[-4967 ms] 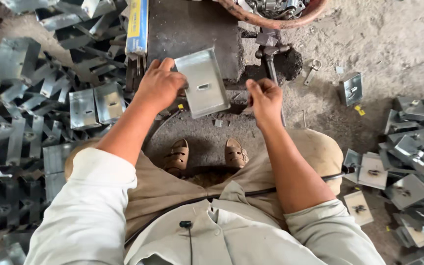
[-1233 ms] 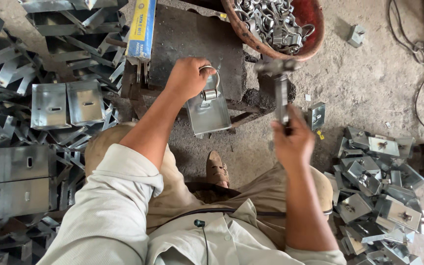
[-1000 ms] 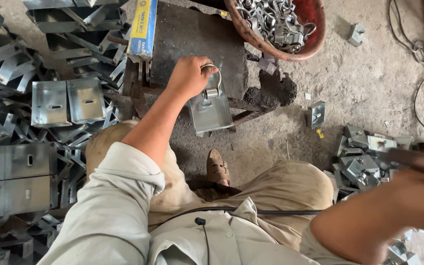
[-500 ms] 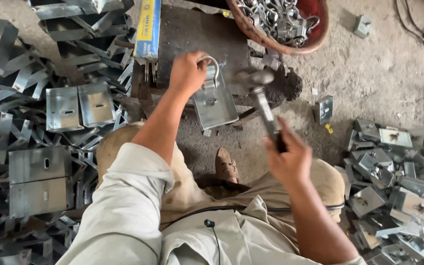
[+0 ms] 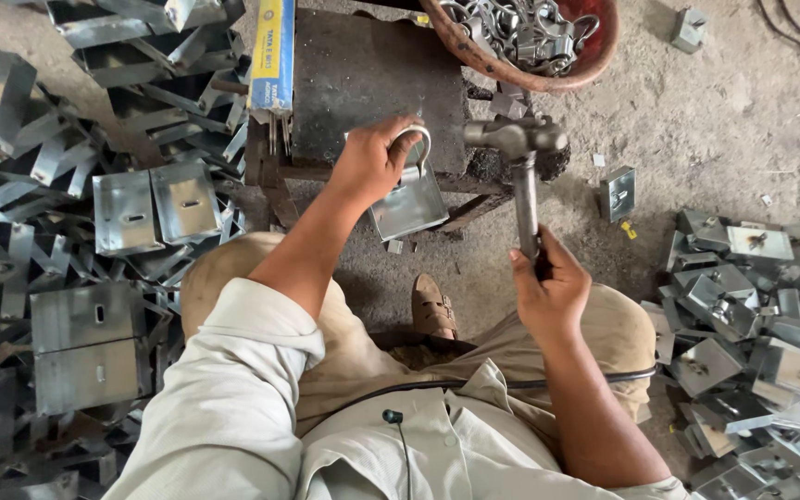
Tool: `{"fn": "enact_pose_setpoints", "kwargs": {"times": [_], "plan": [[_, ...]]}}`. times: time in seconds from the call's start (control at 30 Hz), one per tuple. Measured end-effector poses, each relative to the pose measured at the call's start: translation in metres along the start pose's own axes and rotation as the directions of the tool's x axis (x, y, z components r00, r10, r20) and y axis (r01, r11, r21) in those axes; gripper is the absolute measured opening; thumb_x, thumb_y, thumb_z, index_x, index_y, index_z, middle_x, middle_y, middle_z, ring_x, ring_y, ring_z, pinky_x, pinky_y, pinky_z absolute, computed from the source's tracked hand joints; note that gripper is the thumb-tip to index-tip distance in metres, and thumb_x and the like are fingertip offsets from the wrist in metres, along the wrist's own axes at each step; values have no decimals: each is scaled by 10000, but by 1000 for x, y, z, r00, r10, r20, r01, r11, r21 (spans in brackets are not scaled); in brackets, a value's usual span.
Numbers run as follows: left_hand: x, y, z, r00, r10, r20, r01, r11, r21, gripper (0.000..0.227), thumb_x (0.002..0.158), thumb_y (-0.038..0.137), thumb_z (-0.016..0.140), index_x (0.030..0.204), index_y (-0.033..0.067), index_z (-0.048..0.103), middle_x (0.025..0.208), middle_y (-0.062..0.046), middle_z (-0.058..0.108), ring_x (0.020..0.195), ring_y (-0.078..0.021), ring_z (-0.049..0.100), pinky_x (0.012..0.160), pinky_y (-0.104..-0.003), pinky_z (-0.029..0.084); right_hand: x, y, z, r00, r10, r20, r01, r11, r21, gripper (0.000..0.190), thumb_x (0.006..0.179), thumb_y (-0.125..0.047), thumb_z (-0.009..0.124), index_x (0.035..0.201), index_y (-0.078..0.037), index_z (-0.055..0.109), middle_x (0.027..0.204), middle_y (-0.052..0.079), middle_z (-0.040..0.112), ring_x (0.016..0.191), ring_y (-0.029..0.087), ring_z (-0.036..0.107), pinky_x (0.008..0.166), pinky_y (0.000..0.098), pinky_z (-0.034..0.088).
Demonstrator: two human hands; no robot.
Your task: The person sits on the floor and repeatedly picks up small metal plates and D-ring handles. They use a hammer to tap the handle onto the plate, then use a welding torch to attach the handle to the plate, creating sparks. The finished parts are tossed into a pile on the floor.
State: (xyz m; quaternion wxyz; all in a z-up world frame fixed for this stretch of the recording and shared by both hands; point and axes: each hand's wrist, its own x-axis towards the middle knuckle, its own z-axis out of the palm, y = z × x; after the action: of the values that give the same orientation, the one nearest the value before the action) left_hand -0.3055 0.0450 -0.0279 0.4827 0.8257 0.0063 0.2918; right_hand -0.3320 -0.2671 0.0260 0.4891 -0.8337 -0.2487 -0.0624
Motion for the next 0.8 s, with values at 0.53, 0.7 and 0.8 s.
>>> {"fn": "enact_pose_setpoints", "kwargs": {"times": [0.53,0.7,0.8], "plan": [[4,-32,9,956,-249,-153,254,967,17,163,1039,205,651,1098,70,721,841,-131,747,672,-202,705,616,-332,530,-6,6,1,999,45,22,-45,999,-8,455,939,-85,763,1359,34,636,838,-23,662,692,12,551,587,180,441],[7,-26,1,983,-50,-175,96,959,267,121,1000,185,697,1019,86,763,815,-127,755,698,-265,701,623,-388,538,-8,6,-1,999,33,5,-33,999,-31,442,948,-91,759,1359,35,656,834,2,665,691,17,540,587,179,440],[10,-27,-3,969,132,-207,-39,916,399,106,940,184,737,941,88,783,769,-131,745,676,-281,699,615,-420,534,7,-3,-11,996,-86,-3,86,995,-45,359,963,-87,723,1297,30,664,771,5,693,516,16,566,435,203,406]]}}
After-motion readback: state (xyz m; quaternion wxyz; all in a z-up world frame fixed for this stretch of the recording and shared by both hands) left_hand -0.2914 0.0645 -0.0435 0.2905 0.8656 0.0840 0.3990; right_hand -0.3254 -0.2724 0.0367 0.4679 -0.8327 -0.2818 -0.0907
